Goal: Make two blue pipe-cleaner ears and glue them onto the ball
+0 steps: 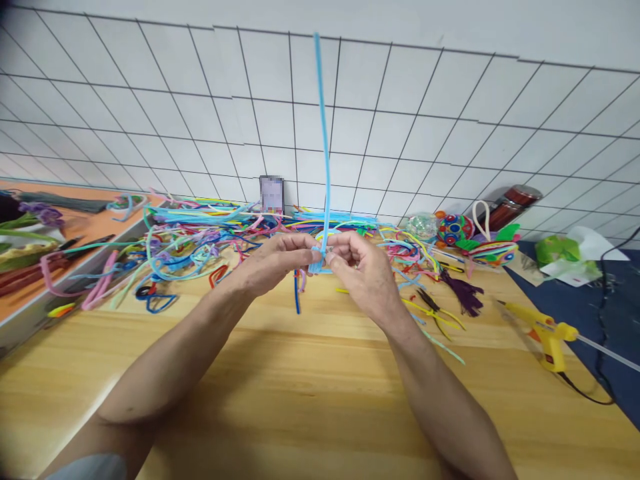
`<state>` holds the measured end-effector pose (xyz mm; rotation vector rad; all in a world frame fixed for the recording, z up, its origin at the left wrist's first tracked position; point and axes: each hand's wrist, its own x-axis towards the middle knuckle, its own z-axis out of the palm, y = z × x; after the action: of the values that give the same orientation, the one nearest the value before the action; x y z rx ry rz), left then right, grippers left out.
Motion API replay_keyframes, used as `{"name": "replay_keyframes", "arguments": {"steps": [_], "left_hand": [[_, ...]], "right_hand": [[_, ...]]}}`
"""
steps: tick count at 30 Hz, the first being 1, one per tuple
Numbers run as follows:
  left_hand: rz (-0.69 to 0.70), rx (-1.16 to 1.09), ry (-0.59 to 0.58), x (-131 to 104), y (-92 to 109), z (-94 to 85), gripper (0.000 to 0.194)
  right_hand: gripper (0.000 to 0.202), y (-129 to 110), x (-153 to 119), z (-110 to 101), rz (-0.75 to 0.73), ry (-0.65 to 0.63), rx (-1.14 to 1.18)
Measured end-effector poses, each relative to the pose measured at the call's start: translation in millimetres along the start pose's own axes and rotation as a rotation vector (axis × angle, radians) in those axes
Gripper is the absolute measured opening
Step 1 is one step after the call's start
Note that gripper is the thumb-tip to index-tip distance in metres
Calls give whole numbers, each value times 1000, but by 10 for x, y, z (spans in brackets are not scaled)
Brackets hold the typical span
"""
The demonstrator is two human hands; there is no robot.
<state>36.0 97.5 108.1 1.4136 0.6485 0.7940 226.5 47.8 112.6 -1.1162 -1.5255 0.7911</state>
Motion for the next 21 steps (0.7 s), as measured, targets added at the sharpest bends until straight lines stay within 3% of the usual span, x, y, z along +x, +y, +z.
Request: {"name": "replay_keyframes", "arguments": {"steps": [7, 11, 21], "left_hand": [[7, 118, 83, -21, 44, 67, 25], [98, 171, 91, -22, 20, 118, 21], [191, 298, 161, -22, -13, 197, 21]], "right_hand": [[22, 23, 14, -11, 1, 29, -7], [24, 32, 21, -16, -26, 43, 19], [12, 46, -4, -2, -132, 132, -56]]}}
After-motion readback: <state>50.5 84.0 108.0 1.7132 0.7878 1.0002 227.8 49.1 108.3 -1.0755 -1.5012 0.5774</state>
